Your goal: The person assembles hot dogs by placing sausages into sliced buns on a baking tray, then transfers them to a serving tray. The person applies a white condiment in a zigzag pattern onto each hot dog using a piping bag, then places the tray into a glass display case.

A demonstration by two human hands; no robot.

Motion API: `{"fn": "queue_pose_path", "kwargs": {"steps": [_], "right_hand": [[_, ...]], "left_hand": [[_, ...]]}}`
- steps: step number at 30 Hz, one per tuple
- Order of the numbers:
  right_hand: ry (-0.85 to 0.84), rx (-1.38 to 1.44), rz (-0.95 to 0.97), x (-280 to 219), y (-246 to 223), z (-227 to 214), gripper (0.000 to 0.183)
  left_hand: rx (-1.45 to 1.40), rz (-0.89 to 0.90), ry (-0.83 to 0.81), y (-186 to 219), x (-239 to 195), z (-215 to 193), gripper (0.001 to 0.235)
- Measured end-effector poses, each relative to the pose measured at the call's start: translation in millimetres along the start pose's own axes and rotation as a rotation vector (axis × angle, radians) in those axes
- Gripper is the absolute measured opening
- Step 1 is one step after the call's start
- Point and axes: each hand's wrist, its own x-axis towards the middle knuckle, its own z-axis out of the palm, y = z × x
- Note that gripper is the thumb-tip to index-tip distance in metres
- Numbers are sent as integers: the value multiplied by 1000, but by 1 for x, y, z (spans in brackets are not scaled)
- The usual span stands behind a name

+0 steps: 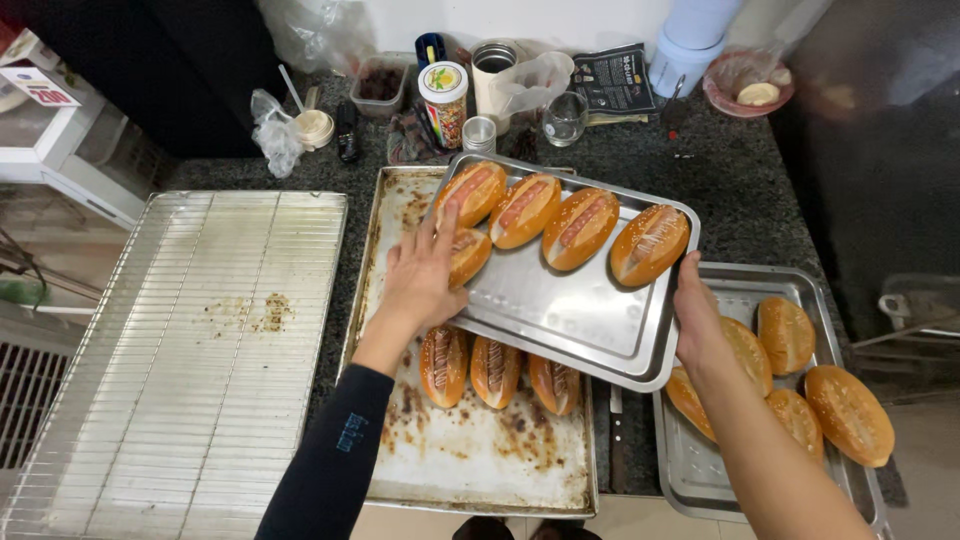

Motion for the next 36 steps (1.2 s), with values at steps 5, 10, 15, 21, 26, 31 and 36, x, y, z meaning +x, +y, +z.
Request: {"fn": "queue_pose_path", "kwargs": {"steps": [5,10,15,21,26,31,36], "right_hand": [[6,88,-29,19,8,-7,70],[-49,136,-126,44,12,-30,73],[-66,173,-160,55,13,-42,73],[-7,150,-134,49,8,-37,71],[-12,160,-80,49,8,-28,70],[-36,130,-111,49,9,-15,70],[7,98,-84,43,9,-3,70]], "left_hand": [[-237,17,595,-8,-34,32,96],[-354,-288,602,-33,-82,74,91],[-323,-547,92,-31,-102,117,112],[-281,-527,39,-6,-97,133,123],[-126,-511,-100,-19,-93,119,121],[-160,-417,-88,-33,-87,111,123],[-212,-390,-49,-23,-95,85,119]]}}
